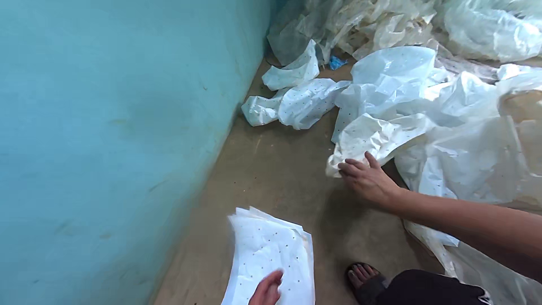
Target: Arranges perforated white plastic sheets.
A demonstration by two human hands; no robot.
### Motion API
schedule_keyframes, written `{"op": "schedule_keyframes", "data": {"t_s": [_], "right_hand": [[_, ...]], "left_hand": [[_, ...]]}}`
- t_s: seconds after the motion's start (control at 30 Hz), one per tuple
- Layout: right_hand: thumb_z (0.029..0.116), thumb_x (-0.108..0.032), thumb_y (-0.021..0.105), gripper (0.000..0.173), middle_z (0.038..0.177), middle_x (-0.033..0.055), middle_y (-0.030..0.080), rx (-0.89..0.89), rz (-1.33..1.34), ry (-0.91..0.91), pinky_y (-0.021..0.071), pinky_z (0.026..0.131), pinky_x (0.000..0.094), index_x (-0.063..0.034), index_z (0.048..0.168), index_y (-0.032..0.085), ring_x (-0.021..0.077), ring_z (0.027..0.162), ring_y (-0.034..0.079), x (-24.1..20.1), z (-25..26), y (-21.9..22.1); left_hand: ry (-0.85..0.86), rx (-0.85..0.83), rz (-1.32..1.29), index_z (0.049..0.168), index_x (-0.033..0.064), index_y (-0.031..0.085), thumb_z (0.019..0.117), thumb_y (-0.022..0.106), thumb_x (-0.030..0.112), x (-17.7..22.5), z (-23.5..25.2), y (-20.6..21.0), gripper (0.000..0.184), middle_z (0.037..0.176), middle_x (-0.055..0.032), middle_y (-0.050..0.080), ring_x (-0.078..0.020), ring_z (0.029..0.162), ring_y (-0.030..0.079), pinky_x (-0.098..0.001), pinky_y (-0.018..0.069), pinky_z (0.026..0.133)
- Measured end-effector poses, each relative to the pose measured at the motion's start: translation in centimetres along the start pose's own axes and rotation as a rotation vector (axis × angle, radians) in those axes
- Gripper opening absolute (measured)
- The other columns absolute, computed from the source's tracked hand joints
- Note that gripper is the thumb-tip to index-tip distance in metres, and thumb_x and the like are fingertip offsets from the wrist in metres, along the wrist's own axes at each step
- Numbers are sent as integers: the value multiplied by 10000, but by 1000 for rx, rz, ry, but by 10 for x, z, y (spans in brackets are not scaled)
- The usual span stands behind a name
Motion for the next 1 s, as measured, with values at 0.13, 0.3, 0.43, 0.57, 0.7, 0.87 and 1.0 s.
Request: {"op": "schedule_keyframes", "data": {"t_s": [0.13, 0.3, 0.43, 0.57, 0.7, 0.87, 1.0], "right_hand": [[984, -119, 518, 244, 1399, 124, 636, 395, 8, -572, 407, 1046, 683, -35, 1082, 725, 345, 1270, 620, -128, -19, -45], [1039, -113, 453, 334, 1435, 38, 616, 497, 2, -1038, 355, 1132, 573, -127, 1283, 681, 261, 1370, 532, -224, -21, -62], [1088, -211, 486, 261, 1437, 44, 574, 669, 370, -1125, 278, 1225, 461, -196, 1334, 573, 223, 1434, 440, -244, -12, -131], [1001, -356, 619, 508, 1351, 168, 595, 639, 563, -903, 489, 1025, 315, -13, 1373, 577, 186, 1244, 569, -251, 24, -181], [988, -443, 623, 448, 1140, 90, 722, 245, 730, -1173, 510, 1003, 377, -46, 1174, 716, 160, 1108, 655, -306, 13, -157], [1051, -496, 509, 529, 1072, 43, 705, 90, 977, -1316, 490, 1027, 252, -11, 1167, 686, 28, 1080, 626, -346, -17, -150], [991, -346, 637, 357, 959, 50, 707, 154, 894, -1226, 523, 834, 157, -5, 1068, 708, 8, 922, 636, -357, -22, -144]], "left_hand": [[182, -50, -593, 1493, 1, 359, 700, 625, 864, 96, 32, 32, 1201, 1348, -117, 642, -270, 1199, 658, -453, 567, 941], [505, 381, -642, 1156, 21, 528, 996, 423, -5, 190, -9, -17, 193, 918, -13, 701, -79, 829, 709, -277, 611, 775], [809, 380, -493, 1131, 165, 681, 1024, 396, 55, 211, -80, -92, 323, 960, 24, 753, -71, 875, 727, -286, 620, 806], [985, 539, -305, 1067, 295, 745, 1043, 454, 181, 209, -168, -147, 313, 941, 115, 760, 27, 858, 706, -183, 596, 764], [1139, 711, -310, 1072, 320, 742, 1023, 527, 269, 186, -223, -164, 227, 980, 129, 758, 35, 909, 699, -177, 584, 793], [1077, 834, -341, 1182, 285, 681, 1072, 426, 412, 164, -233, -168, 305, 1061, 138, 739, 27, 979, 686, -194, 574, 861], [992, 643, -259, 1510, 241, 466, 866, 723, 567, 168, -230, -158, 766, 1311, 65, 662, -51, 1107, 671, -259, 583, 922]]}}
Point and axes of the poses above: each hand's wrist, its own z-axis towards the middle knuckle, its own y-axis out of the palm, x = y × z, the point moved 5 cm from there along z, towards the middle knuckle
